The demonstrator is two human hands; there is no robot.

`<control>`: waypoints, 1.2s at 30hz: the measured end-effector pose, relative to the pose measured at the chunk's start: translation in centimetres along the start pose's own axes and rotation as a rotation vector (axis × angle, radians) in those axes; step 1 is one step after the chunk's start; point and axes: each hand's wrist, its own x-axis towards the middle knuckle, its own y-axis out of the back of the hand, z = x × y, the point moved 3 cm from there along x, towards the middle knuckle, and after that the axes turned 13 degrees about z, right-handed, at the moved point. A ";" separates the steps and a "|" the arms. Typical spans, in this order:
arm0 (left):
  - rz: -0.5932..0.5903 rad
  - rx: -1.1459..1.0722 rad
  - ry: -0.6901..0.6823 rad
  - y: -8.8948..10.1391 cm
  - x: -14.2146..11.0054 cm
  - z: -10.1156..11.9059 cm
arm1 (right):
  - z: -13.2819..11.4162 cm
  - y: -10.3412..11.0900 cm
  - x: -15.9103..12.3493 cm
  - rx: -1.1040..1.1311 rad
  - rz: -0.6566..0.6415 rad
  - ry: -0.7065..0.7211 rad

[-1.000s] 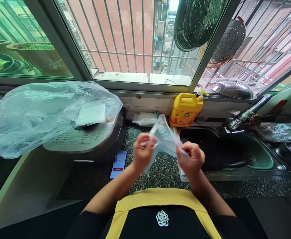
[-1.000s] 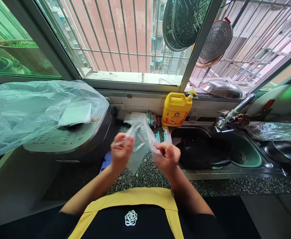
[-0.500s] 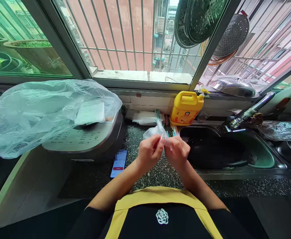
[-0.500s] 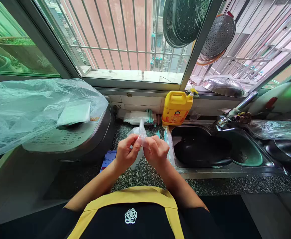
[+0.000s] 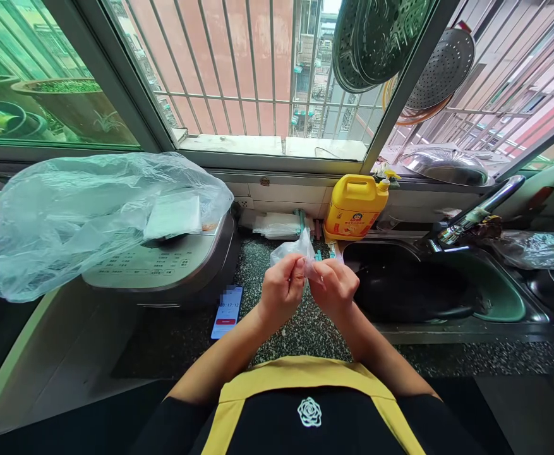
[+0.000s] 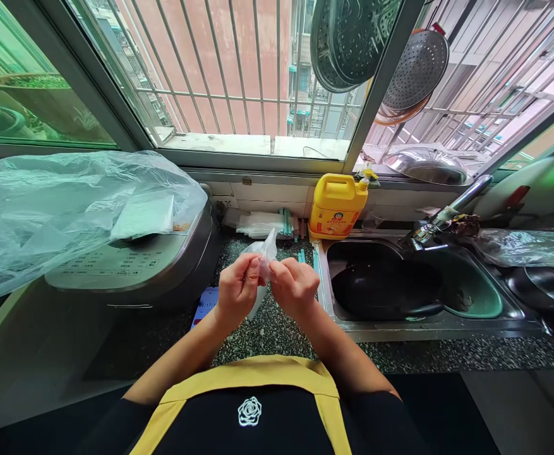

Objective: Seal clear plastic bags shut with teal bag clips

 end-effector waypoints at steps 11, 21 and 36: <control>0.057 -0.095 -0.027 0.6 -0.3 0.2 | -0.6 -0.2 0.5 0.006 -0.019 0.000; 0.093 -0.110 0.072 1.0 -0.1 -0.3 | -0.8 -0.6 0.7 0.052 -0.074 -0.025; 0.708 -0.589 0.187 7.7 5.0 -3.5 | 0.0 2.5 -13.2 0.108 -0.762 -0.155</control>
